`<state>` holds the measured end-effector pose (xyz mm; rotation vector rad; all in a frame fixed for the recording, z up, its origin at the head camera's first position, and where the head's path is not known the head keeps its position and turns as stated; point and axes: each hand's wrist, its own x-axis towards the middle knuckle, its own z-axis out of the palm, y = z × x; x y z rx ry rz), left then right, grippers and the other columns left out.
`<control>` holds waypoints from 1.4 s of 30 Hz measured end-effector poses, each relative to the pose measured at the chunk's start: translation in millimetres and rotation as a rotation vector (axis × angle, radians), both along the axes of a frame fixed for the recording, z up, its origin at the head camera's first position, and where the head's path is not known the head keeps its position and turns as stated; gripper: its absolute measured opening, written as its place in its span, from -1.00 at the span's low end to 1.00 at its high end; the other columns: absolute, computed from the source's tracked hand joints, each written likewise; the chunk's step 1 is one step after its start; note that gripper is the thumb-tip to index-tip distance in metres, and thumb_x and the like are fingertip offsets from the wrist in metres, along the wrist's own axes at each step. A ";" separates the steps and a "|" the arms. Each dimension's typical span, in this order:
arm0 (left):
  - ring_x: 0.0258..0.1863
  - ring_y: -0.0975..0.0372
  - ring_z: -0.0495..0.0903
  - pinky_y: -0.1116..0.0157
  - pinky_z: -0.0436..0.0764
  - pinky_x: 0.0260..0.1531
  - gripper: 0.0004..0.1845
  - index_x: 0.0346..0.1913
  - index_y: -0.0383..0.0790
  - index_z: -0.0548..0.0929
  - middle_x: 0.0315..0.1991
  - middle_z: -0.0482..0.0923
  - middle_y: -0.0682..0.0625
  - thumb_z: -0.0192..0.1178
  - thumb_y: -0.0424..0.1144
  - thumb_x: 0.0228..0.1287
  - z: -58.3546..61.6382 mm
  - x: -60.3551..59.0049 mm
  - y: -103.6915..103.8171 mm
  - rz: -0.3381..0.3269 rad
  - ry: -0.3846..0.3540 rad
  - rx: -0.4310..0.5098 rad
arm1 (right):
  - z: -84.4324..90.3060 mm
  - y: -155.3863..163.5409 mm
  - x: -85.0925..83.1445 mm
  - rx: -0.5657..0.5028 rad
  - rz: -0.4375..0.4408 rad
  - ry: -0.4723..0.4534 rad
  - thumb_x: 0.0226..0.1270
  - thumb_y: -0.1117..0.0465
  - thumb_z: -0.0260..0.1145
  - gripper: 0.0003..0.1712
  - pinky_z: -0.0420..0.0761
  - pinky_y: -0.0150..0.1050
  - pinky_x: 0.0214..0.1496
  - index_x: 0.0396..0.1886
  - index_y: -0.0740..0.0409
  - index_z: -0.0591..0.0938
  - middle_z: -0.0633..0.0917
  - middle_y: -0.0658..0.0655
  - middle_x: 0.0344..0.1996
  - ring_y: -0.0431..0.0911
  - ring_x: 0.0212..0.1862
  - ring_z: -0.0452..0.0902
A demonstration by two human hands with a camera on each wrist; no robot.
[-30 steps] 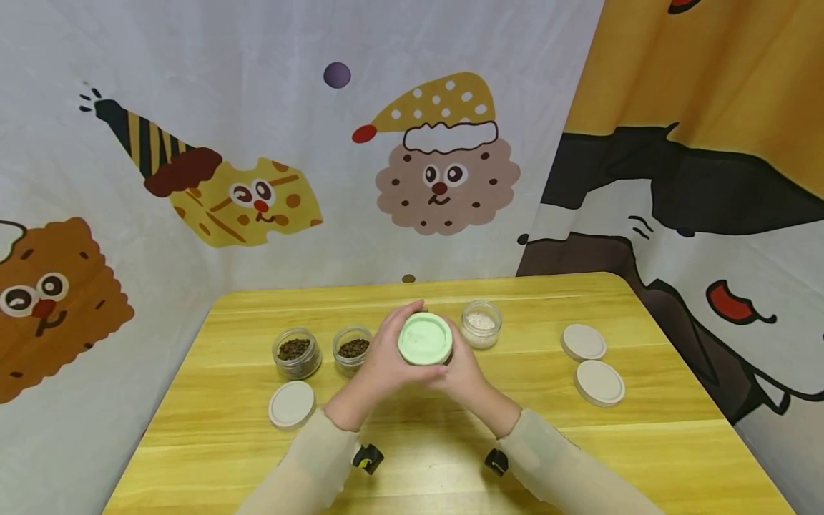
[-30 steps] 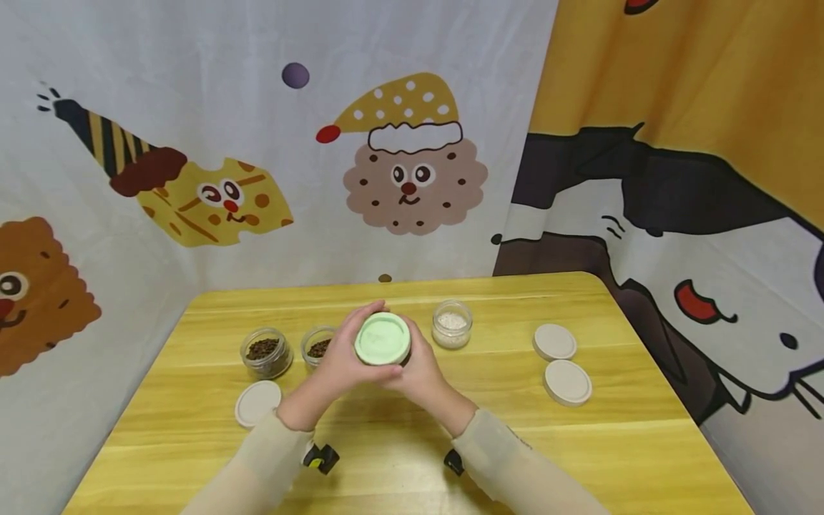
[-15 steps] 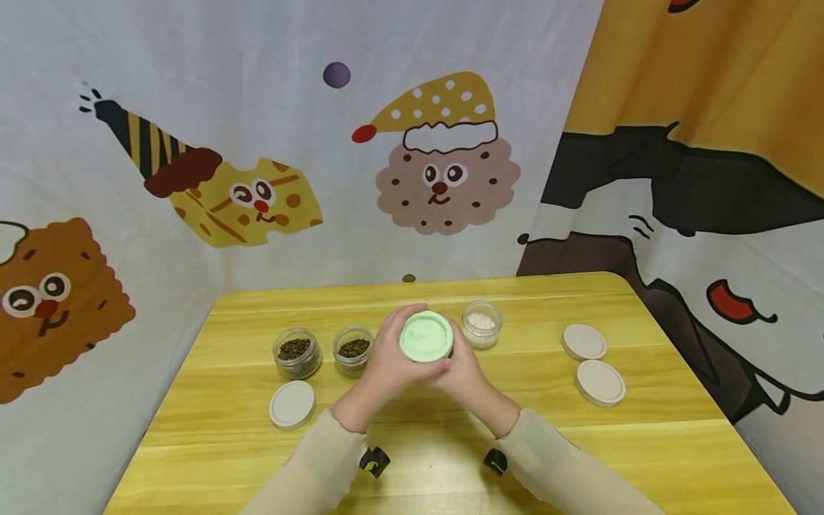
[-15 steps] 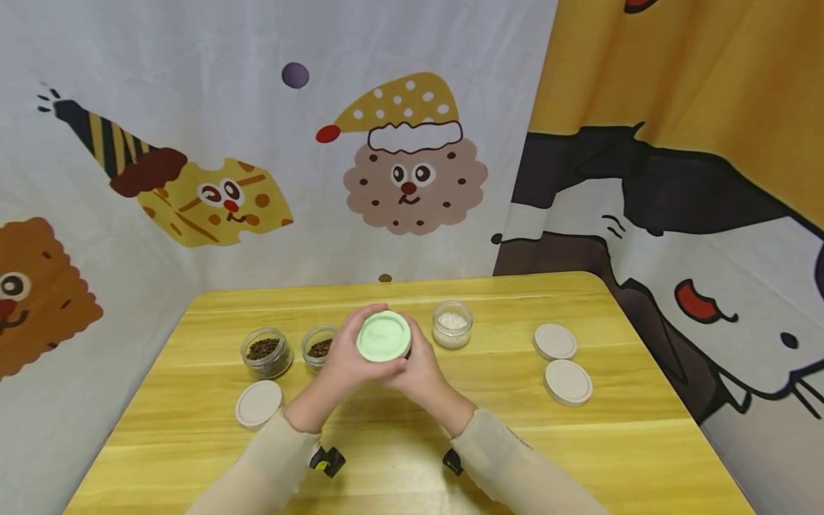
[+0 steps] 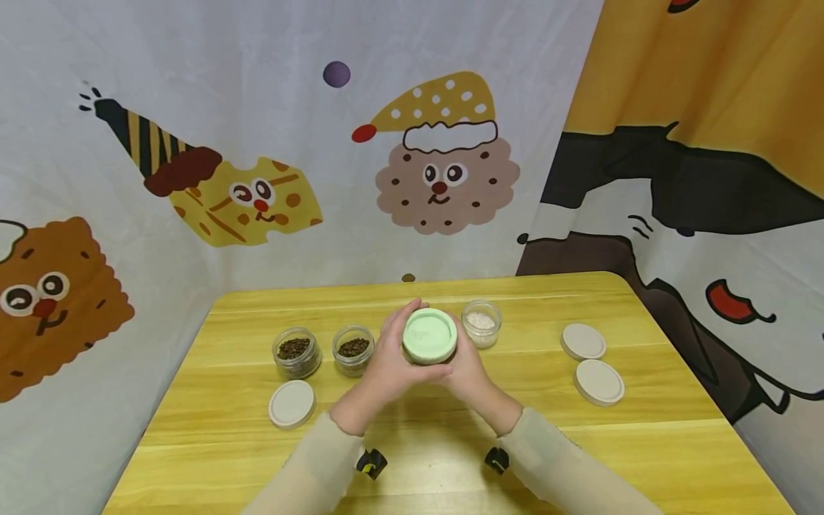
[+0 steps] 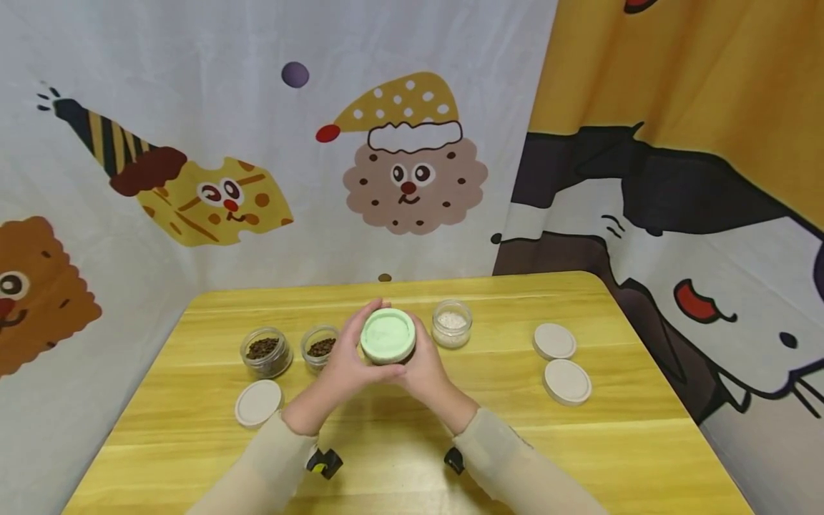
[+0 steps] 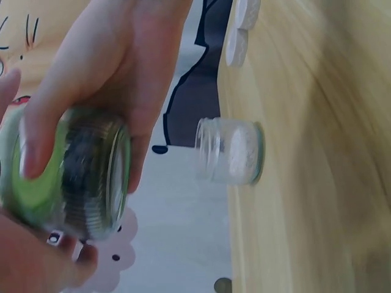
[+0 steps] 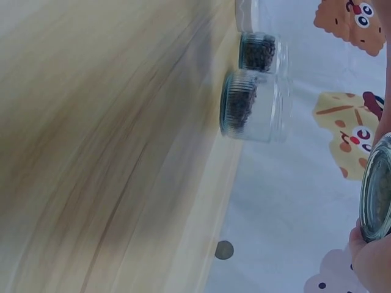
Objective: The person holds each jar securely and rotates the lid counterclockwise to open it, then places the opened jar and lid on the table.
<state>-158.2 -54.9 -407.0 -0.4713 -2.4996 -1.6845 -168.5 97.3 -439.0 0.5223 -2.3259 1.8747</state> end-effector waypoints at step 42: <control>0.39 0.13 0.17 -0.11 0.14 0.34 -0.01 0.42 0.27 0.15 0.40 0.18 0.19 0.49 -0.13 -0.08 -2.4 -0.5 -10.8 -0.124 -0.006 0.065 | -3.3 4.5 -2.6 -0.048 0.037 -0.040 -0.30 0.44 0.55 0.03 0.26 0.09 0.37 0.30 0.12 0.31 0.47 0.20 0.20 0.10 0.27 0.34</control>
